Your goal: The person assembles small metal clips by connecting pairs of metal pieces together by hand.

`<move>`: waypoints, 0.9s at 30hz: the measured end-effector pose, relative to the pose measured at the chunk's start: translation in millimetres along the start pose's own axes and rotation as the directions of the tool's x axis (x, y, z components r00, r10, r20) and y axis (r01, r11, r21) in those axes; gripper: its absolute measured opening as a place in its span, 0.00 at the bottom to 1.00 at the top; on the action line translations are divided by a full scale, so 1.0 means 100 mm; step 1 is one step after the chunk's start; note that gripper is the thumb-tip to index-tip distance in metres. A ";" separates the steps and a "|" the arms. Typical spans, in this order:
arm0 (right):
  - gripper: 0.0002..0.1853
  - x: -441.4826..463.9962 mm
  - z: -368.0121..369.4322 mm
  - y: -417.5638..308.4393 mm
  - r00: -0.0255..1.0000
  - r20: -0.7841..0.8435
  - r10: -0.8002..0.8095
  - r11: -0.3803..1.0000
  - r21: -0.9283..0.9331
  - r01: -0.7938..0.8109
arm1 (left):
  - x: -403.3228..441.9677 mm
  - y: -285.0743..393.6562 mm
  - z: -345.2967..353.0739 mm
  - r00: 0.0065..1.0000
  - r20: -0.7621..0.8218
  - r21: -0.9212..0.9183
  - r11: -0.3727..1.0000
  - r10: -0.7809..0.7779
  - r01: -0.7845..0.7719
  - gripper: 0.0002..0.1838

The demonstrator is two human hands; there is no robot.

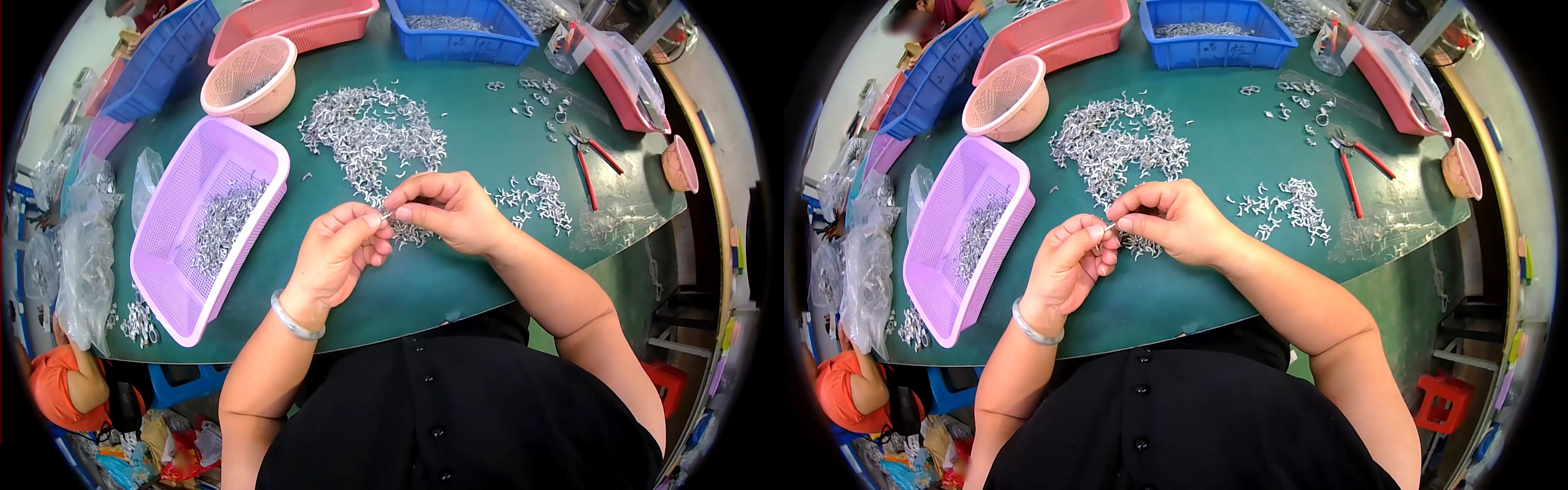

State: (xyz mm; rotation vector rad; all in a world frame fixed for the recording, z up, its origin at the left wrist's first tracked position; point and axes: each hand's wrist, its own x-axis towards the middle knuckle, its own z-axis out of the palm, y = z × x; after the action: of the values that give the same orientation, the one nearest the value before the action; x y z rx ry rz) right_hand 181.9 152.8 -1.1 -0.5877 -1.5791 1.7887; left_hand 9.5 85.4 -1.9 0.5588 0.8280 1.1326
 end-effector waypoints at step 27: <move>0.06 -0.02 0.04 -0.04 0.973 0.021 -0.228 0.891 -0.399 0.218 | 0.02 -0.05 -0.04 0.997 0.076 -0.024 1.000 0.004 -0.002 0.05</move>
State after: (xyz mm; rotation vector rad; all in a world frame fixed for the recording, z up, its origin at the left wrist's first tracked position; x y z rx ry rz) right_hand 181.1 148.6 3.4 -0.5831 -1.9262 1.2896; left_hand 10.0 85.5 -8.5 0.5798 0.7472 1.1160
